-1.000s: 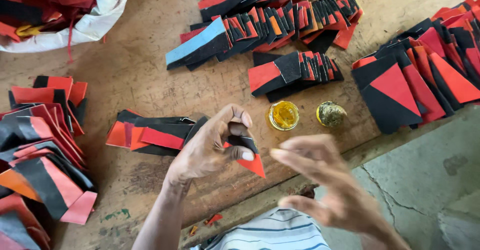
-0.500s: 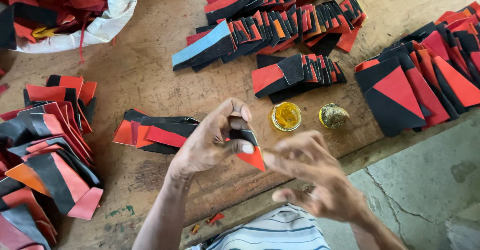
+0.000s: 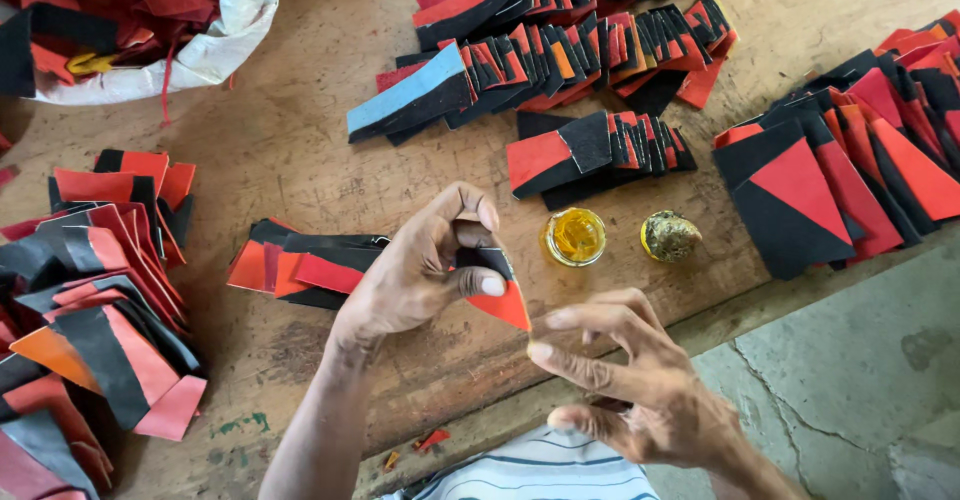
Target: The person repeatedly picks up small red and black fabric pieces, applies a yellow adhesive from a small jar to the edges, and presses them together. Finished pieces are stacked on the table.
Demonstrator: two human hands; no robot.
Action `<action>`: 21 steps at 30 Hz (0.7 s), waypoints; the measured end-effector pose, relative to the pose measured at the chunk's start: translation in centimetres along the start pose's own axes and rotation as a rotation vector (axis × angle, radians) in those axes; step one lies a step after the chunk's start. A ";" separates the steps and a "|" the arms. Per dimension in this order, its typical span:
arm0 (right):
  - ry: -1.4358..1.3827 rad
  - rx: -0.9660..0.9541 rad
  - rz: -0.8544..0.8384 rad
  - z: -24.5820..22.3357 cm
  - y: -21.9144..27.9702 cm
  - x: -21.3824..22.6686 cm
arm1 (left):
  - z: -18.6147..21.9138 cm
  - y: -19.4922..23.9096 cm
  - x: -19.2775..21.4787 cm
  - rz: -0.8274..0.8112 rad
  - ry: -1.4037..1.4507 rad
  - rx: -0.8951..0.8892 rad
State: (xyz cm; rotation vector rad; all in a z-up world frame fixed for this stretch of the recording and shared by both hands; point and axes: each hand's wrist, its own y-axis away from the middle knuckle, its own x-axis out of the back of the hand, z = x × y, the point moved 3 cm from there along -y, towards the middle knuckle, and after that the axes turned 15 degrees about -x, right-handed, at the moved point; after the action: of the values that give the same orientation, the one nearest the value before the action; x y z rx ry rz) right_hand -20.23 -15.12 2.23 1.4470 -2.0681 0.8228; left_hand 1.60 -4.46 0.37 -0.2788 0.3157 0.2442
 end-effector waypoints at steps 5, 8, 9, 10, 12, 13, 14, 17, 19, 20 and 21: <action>0.064 -0.087 -0.029 0.7 -1.2 -0.6 | 0.1 -0.1 -1.0 -0.027 -0.062 0.031; 0.073 -0.092 -0.037 1.1 -2.6 -0.8 | 0.2 -0.1 -1.3 -0.035 -0.028 0.061; 0.064 -0.095 -0.044 1.1 -2.8 -0.8 | 0.1 0.0 -1.3 -0.041 0.010 0.078; 0.054 -0.098 -0.052 1.0 -2.8 -0.8 | 0.1 0.0 -1.2 -0.028 0.020 0.050; 0.048 -0.079 -0.033 0.6 -2.4 -0.7 | 0.1 0.1 -0.9 0.000 0.039 -0.009; 0.053 -0.056 -0.007 0.3 -2.0 -0.7 | 0.0 0.1 -0.6 0.020 0.021 -0.023; 0.057 -0.032 0.018 0.1 -1.6 -0.7 | 0.0 0.0 -0.1 0.040 0.004 -0.036; 0.096 0.031 0.070 -0.7 0.1 -1.0 | -0.1 0.0 0.8 0.090 0.023 -0.055; 0.095 0.020 0.079 -0.5 0.8 -0.8 | 0.0 0.0 0.9 0.090 0.014 -0.053; 0.094 0.013 0.085 -0.4 0.9 -0.7 | 0.1 0.0 0.8 0.076 -0.012 -0.048; 0.092 0.001 0.133 -0.2 0.9 -0.6 | 0.4 0.0 0.6 0.061 -0.040 -0.043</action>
State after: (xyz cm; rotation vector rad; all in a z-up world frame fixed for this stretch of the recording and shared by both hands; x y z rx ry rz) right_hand -20.92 -14.35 1.80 1.2583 -2.1124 0.9248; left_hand 2.31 -4.24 0.49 -0.3070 0.2801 0.3167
